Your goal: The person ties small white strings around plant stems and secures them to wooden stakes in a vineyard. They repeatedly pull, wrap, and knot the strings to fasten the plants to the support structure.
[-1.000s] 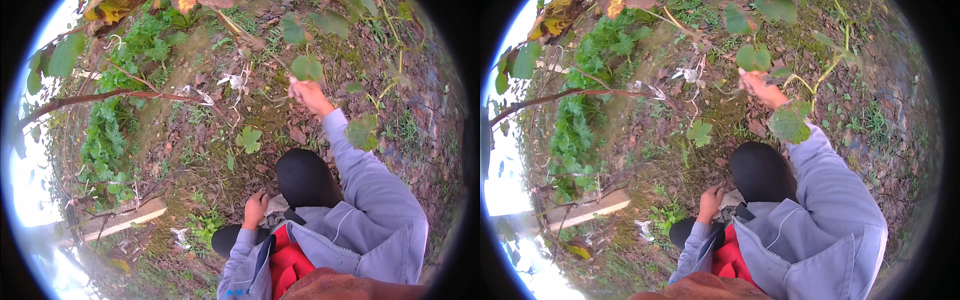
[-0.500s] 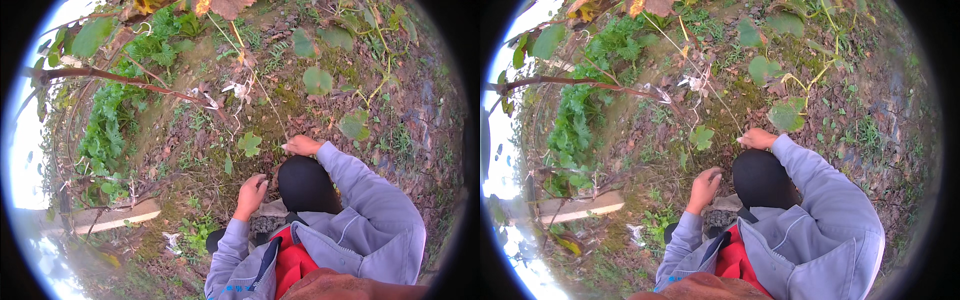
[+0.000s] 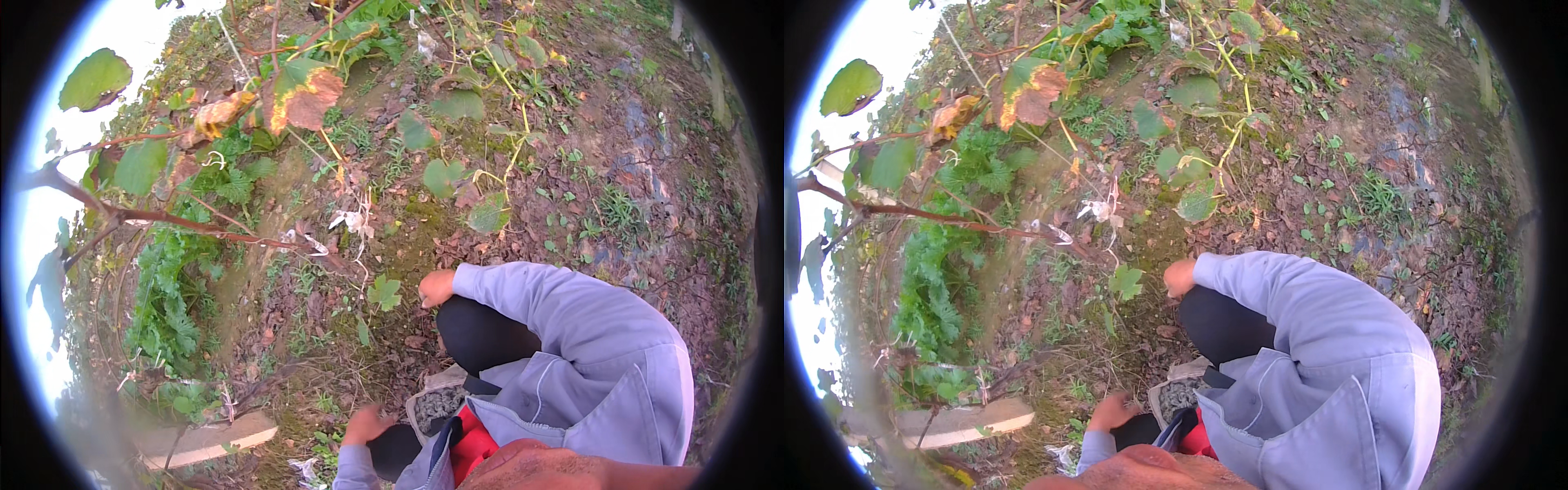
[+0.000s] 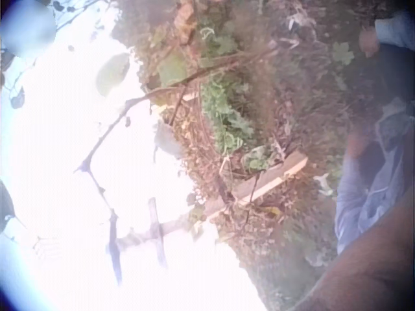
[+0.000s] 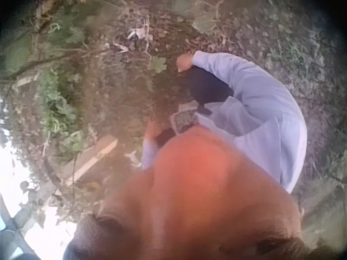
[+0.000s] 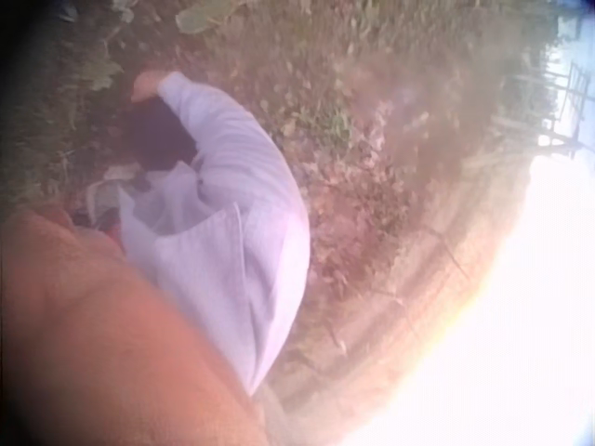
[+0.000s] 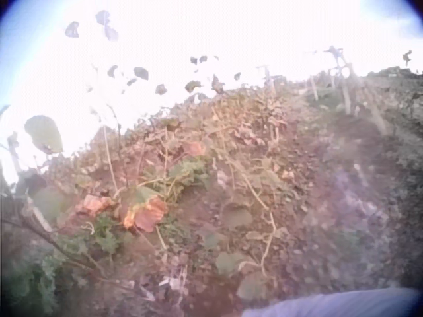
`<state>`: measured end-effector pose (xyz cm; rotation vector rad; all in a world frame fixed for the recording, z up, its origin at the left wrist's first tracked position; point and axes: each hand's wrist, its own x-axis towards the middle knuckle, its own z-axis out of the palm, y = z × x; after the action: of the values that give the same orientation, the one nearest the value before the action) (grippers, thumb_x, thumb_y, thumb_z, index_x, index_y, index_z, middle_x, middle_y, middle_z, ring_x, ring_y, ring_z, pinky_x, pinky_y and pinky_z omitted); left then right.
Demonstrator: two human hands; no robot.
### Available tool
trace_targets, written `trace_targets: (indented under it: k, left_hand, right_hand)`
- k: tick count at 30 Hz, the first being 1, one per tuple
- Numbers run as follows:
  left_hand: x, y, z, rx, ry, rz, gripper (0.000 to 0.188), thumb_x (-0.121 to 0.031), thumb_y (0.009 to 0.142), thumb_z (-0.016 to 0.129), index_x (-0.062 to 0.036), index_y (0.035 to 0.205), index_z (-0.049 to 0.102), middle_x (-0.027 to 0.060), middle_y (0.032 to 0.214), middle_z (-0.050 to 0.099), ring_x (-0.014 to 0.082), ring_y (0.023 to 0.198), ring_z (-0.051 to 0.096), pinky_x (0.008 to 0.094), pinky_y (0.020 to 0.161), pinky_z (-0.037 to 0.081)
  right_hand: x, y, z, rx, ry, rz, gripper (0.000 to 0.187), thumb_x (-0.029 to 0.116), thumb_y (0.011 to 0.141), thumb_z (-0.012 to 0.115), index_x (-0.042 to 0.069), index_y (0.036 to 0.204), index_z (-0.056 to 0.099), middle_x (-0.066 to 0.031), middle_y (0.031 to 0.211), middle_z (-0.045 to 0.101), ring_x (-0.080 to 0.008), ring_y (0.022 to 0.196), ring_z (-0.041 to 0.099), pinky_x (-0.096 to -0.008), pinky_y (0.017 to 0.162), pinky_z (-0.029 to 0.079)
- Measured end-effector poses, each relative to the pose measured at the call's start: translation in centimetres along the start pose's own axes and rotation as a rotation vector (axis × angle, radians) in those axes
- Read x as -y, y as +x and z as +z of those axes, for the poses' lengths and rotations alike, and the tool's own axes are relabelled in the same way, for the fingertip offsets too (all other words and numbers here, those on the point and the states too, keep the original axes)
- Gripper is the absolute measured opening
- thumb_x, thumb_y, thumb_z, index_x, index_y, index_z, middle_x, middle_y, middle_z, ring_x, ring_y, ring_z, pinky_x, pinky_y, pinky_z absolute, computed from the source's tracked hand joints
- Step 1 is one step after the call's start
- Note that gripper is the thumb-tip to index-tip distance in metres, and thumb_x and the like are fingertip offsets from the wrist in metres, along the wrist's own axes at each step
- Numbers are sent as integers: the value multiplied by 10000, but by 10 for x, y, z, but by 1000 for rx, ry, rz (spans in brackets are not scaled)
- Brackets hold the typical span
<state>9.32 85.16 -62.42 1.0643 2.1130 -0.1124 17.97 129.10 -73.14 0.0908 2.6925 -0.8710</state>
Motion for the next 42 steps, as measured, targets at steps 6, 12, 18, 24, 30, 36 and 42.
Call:
trace_targets:
  k: [6, 12, 18, 24, 30, 36, 42]
  left_hand:
    - [28, -31, 28, 140, -276, -62, 766, -714, 897, 547, -83, 1300, 706, 253, 1316, 666, 408, 1232, 631, 462, 1077, 472]
    - [8, -51, 34, 17, -254, -210, 740, -722, 866, 550, -120, 1255, 732, 179, 1251, 714, 404, 1153, 668, 479, 978, 527]
    - [-38, -101, 19, -145, -127, -235, 684, -683, 827, 627, -80, 1125, 750, 174, 1127, 727, 366, 1092, 684, 520, 949, 512]
    - [-49, -159, 74, -609, -31, 76, 531, -485, 884, 684, -110, 1260, 682, 92, 1315, 649, 263, 1292, 556, 516, 1143, 338]
    - [-35, -211, 115, -731, -115, 170, 326, -292, 903, 684, -83, 1153, 687, 138, 1239, 675, 297, 1191, 611, 497, 1060, 427]
    - [-54, -244, 124, -722, -267, 163, 317, -282, 905, 679, -73, 1142, 687, 149, 1227, 676, 310, 1181, 612, 499, 1049, 434]
    - [-85, -267, 90, -681, -460, -43, 308, -272, 906, 675, -62, 1131, 687, 161, 1214, 676, 323, 1171, 613, 502, 1038, 442]
  right_hand:
    - [3, 4, 8, 77, -169, -123, 408, 426, 853, 655, 43, 924, 775, -225, 897, 730, -429, 857, 698, -540, 791, 538]
    - [-19, 15, -3, 219, -447, -207, 497, 519, 896, 598, 60, 928, 787, -225, 974, 741, -435, 925, 705, -535, 856, 553]
    - [-6, 37, -16, 671, -688, -273, 427, 451, 850, 690, 53, 972, 787, -222, 1001, 747, -419, 973, 714, -511, 872, 559]
    - [-16, 40, -19, 795, -850, -320, 368, 377, 833, 727, 50, 989, 790, -215, 1022, 751, -419, 1028, 715, -505, 904, 560]
    - [34, 49, -18, 1054, -1244, -282, 343, 354, 865, 711, 107, 1089, 792, -173, 1137, 747, -376, 1106, 698, -491, 954, 544]
    - [246, 66, -2, 1351, -1075, -514, 391, 449, 890, 691, 90, 1016, 781, -147, 983, 768, -291, 944, 726, -489, 831, 556]
    - [401, -25, -24, 1457, -736, -889, 427, 452, 951, 596, 45, 961, 724, -187, 919, 723, -366, 869, 700, -517, 782, 532]
